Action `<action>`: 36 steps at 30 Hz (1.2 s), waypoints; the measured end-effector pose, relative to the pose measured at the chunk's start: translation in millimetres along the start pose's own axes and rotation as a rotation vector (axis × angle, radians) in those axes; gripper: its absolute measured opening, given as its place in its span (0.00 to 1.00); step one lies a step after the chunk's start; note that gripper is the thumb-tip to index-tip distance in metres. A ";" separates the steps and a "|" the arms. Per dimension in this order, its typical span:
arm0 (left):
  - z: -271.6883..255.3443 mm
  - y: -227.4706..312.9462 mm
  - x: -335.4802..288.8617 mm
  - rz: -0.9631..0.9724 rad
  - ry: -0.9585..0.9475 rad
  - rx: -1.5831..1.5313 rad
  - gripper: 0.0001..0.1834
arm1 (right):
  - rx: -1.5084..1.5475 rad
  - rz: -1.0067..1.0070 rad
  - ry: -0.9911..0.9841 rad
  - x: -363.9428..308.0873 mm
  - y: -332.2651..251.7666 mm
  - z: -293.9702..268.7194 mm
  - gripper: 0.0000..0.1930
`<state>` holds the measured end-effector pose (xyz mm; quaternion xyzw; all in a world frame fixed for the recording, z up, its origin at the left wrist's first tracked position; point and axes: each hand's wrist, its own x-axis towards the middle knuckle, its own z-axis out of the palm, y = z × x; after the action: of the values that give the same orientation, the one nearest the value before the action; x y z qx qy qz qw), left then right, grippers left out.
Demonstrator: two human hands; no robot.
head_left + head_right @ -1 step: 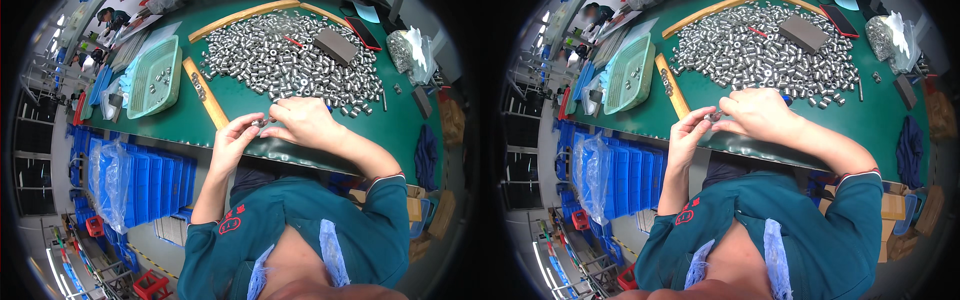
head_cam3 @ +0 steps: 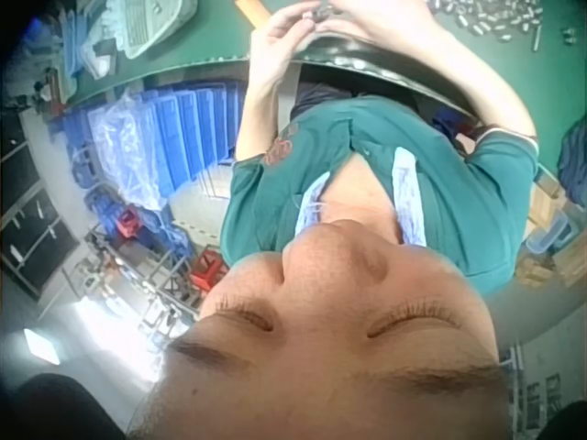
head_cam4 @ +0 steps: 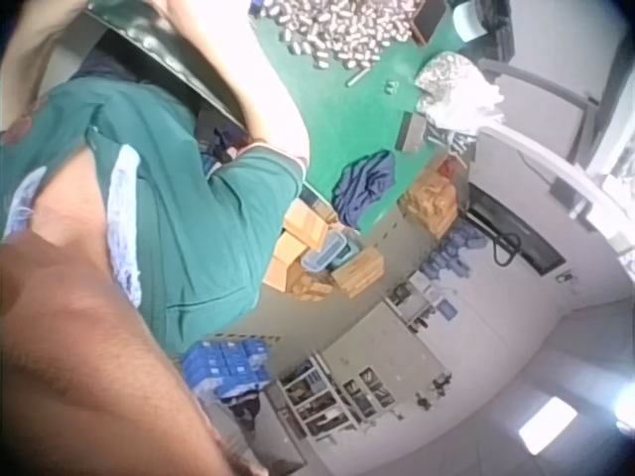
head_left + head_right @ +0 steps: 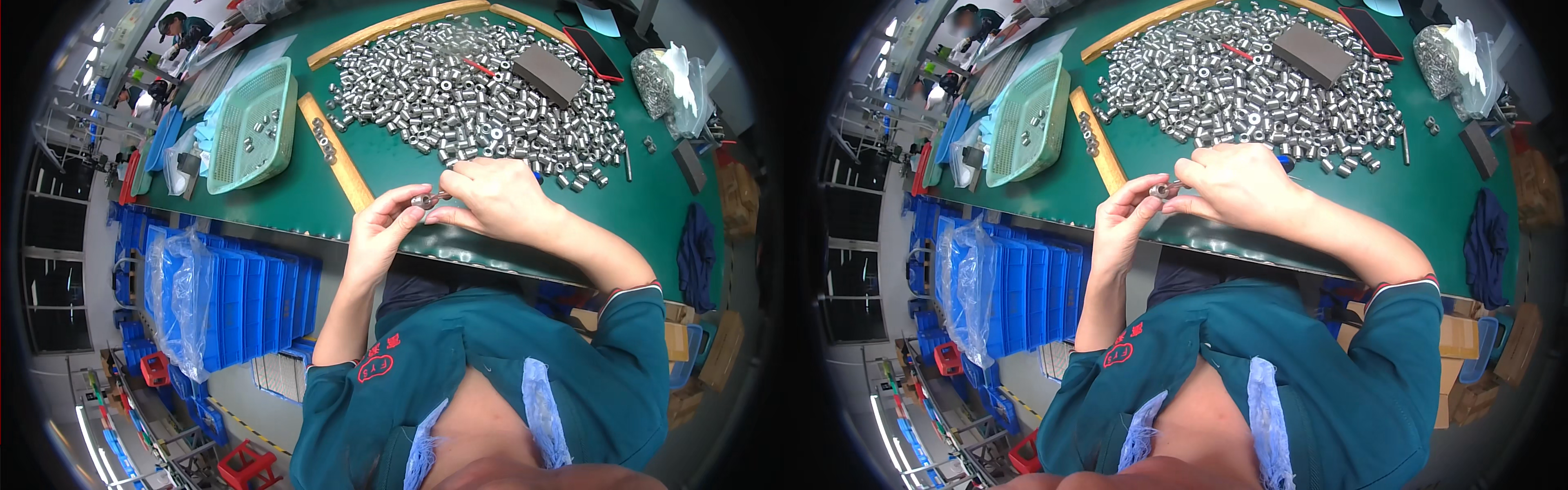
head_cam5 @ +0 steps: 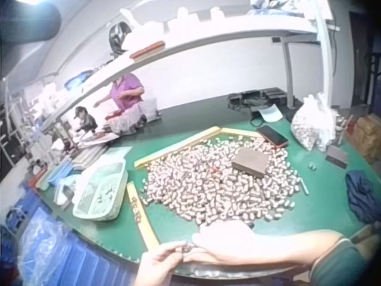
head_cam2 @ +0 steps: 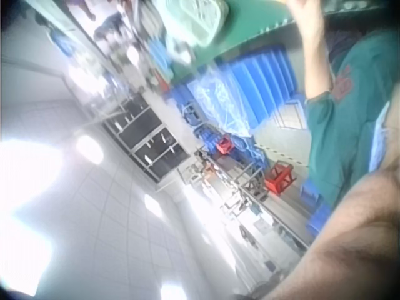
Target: The person deburrs metal cylindrical parts by scraping them with a small handheld blade, rubbing a sanding block, and placing completed parts onto a wooden fixture.
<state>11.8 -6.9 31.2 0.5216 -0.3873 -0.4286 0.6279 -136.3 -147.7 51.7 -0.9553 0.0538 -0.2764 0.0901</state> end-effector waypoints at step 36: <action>15.4 -22.0 5.5 0.866 0.331 0.819 0.14 | 0.381 0.270 -0.285 1.7 -12.1 0.6 0.23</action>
<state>-3.6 -19.0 12.1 0.5752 -0.5946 0.1352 0.5452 -134.0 -136.0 54.6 -0.9345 0.1147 -0.1299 0.3109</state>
